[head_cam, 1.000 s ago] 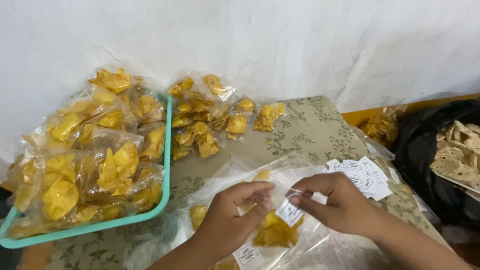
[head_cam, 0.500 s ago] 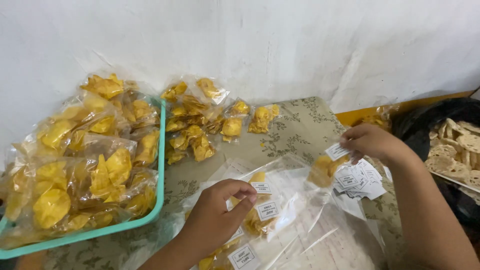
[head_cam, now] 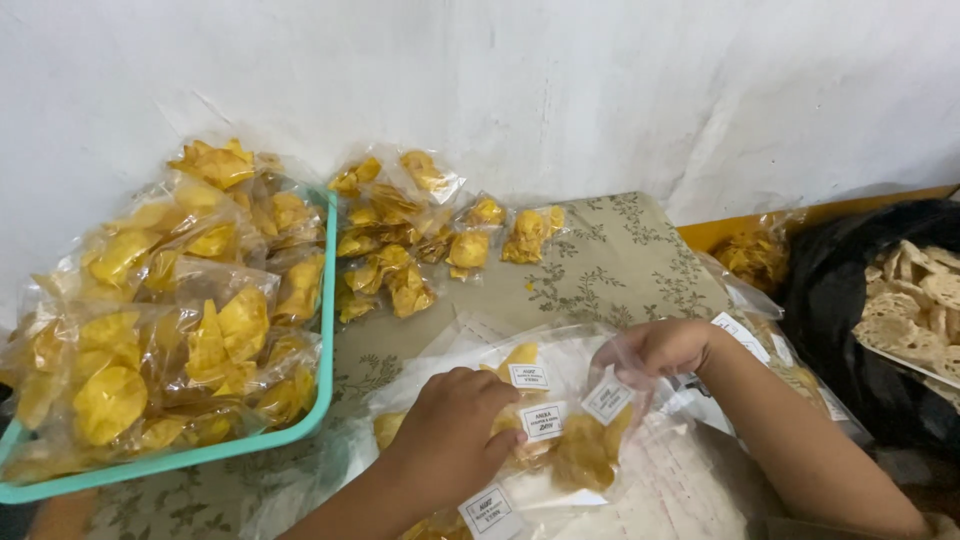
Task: Labeling and packaging small snack bags into a larger plastic bag
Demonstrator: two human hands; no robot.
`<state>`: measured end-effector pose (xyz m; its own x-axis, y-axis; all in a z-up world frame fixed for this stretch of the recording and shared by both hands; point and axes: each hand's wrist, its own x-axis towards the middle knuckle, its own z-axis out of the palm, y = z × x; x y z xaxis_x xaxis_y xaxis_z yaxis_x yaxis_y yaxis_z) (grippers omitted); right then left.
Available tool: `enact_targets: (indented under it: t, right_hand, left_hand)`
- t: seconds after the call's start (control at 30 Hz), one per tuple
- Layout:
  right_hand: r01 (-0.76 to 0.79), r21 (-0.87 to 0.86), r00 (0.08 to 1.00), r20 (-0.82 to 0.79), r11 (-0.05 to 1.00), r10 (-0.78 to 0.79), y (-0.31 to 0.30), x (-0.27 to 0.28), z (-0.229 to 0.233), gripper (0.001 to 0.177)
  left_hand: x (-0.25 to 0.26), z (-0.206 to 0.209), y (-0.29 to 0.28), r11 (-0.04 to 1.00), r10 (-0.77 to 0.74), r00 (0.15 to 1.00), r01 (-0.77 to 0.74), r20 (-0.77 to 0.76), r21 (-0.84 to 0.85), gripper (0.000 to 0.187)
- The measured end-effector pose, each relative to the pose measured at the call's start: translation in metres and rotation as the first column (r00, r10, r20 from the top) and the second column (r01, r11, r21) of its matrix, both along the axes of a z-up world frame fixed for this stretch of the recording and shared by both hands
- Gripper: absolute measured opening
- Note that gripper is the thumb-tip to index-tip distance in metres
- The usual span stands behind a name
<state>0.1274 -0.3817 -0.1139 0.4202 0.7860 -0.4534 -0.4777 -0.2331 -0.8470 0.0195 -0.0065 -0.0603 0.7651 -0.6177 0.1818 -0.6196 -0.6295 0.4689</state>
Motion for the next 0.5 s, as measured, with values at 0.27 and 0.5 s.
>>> enact_targets:
  t: [0.27, 0.5]
  right_hand:
    - [-0.026, -0.118, 0.964, 0.259, 0.993, 0.056, 0.052, -0.032, 0.044, 0.015]
    - [-0.299, -0.120, 0.887, 0.332, 0.947, 0.322, 0.044, -0.028, 0.045, 0.051]
  left_hand:
    - [-0.005, -0.015, -0.008, 0.980, -0.072, 0.997, 0.070, 0.009, 0.188, 0.073]
    - [-0.004, -0.002, -0.006, 0.948, -0.030, 0.964, 0.111, -0.264, 0.298, 0.083]
